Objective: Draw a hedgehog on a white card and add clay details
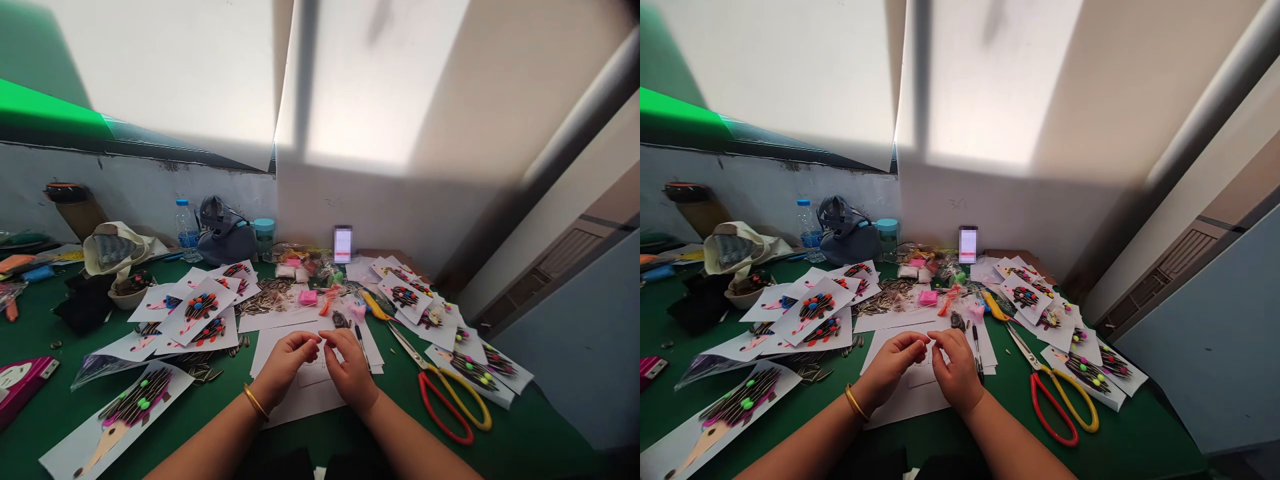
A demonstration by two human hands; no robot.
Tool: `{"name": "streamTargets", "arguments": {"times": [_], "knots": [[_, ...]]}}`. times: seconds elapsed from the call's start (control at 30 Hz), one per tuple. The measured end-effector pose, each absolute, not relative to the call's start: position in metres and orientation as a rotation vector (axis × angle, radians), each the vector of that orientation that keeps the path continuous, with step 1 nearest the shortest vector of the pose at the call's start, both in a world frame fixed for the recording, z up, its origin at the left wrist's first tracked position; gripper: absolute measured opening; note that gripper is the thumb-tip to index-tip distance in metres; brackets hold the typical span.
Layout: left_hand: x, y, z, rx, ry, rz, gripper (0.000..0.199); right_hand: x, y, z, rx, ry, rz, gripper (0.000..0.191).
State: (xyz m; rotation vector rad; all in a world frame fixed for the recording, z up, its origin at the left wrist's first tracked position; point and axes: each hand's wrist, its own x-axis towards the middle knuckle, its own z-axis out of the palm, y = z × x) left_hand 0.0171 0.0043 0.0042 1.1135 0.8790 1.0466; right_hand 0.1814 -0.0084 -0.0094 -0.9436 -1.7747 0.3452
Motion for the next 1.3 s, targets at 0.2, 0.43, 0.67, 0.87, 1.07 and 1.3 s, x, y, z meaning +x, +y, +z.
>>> {"name": "streamTargets", "arguments": {"times": [0.2,0.43,0.67,0.87,1.07,1.3], "knots": [[0.017,0.005,0.003,1.159,0.882,1.065,0.035,0.182,-0.008,-0.011,-0.951,-1.787,0.373,0.031],[0.018,0.006,0.0,1.075,0.817,1.03,0.036,0.181,-0.008,-0.011,-0.955,-1.787,0.361,0.031],[0.014,0.009,-0.003,0.951,0.813,1.117,0.034,0.192,0.0,-0.013,-1.008,-1.741,0.298,0.032],[0.015,0.008,0.002,0.67,0.738,1.084,0.039,0.207,0.008,-0.015,-1.111,-1.674,0.197,0.032],[0.014,0.008,0.002,0.694,0.693,1.054,0.026,0.194,-0.001,-0.016,-1.056,-1.786,0.245,0.034],[0.017,0.007,0.002,0.768,0.702,1.024,0.033,0.188,-0.008,-0.014,-0.969,-1.849,0.311,0.029]]}}
